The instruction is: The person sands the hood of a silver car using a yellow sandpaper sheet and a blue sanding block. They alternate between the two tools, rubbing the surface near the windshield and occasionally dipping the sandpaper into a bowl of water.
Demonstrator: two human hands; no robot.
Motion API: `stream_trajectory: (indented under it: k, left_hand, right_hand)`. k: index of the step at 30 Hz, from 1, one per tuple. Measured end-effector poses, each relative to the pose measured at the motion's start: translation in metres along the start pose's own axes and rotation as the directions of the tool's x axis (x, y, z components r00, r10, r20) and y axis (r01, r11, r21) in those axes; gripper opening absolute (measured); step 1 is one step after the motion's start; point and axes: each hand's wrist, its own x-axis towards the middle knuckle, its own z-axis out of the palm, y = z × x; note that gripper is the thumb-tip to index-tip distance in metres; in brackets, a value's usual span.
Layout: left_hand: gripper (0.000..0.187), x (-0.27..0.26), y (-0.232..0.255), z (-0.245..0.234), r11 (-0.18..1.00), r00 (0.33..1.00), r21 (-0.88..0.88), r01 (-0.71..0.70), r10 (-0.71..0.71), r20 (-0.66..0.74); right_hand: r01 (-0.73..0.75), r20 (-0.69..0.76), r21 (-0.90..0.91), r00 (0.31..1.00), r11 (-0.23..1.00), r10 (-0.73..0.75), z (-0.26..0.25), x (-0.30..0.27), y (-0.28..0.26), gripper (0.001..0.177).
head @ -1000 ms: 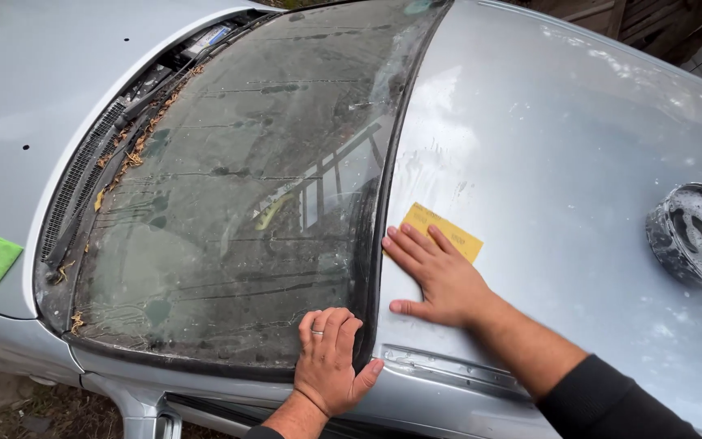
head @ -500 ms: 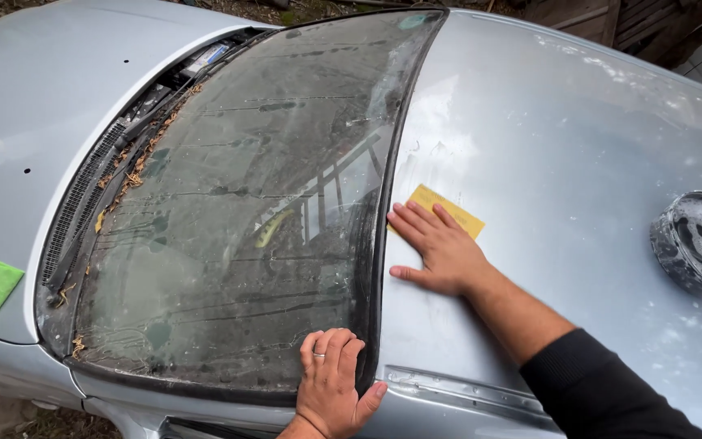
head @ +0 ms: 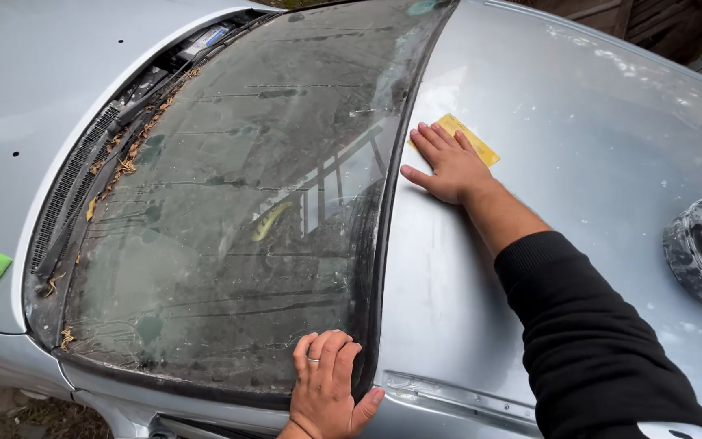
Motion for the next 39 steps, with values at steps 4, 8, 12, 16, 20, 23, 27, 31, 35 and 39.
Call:
stream_trajectory:
  k: [4, 8, 12, 16, 20, 23, 27, 31, 35, 39]
  left_hand:
    - [0.066, -0.007, -0.013, 0.011, 1.0, 0.999, 0.018, -0.015, 0.015, -0.048]
    - [0.071, -0.016, -0.018, 0.027, 0.999, 0.998, 0.037, -0.015, 0.017, -0.058]
    - [0.069, -0.017, -0.011, 0.022, 0.997, 0.999, 0.072, -0.008, 0.011, -0.035]
    - [0.054, -0.042, -0.06, 0.09, 0.997, 0.992, 0.07, -0.041, 0.049, -0.113]
    - [0.037, -0.028, -0.03, 0.061, 0.994, 0.981, 0.108, -0.013, 0.034, -0.192]
    - [0.053, -0.007, -0.016, 0.031, 0.992, 0.971, 0.12, -0.05, 0.076, -0.228]
    - [0.024, -0.031, -0.05, 0.093, 0.982, 0.965, 0.186, -0.01, 0.058, -0.254]
    - [0.018, -0.048, -0.049, 0.109, 0.959, 0.902, 0.272, 0.078, 0.049, -0.428]
    - [0.022, -0.032, -0.034, 0.069, 0.985, 0.98, 0.169, 0.013, 0.021, -0.196]
    - [0.02, -0.032, -0.048, 0.085, 0.977, 0.966, 0.212, -0.033, 0.085, -0.245]
  right_hand:
    - [0.111, -0.031, -0.018, 0.993, 0.994, -0.111, 0.004, -0.039, -0.025, 0.096]
    - [0.177, 0.032, -0.053, 0.984, 0.983, -0.175, 0.002, -0.034, -0.026, 0.1]
    - [0.006, 0.009, 0.007, 1.0, 1.0, -0.006, -0.001, 0.017, 0.009, 0.093]
    - [0.184, 0.002, -0.054, 0.983, 0.982, -0.184, -0.001, -0.033, -0.019, 0.097]
    - [0.13, 0.064, -0.013, 0.99, 0.991, -0.129, 0.0, -0.01, -0.013, 0.098]
    - [-0.011, 0.002, 0.027, 1.0, 1.0, 0.011, -0.006, 0.036, 0.019, 0.095]
    - [0.081, -0.023, -0.028, 0.996, 0.996, -0.081, 0.004, -0.003, 0.004, 0.097]
    - [0.197, 0.078, -0.038, 0.978, 0.98, -0.193, 0.002, 0.009, 0.009, 0.099]
    - [-0.019, 0.01, 0.019, 1.0, 1.0, 0.019, 0.002, 0.055, 0.039, 0.094]
    - [0.217, -0.012, -0.08, 0.976, 0.973, -0.218, 0.004, -0.006, 0.013, 0.1]
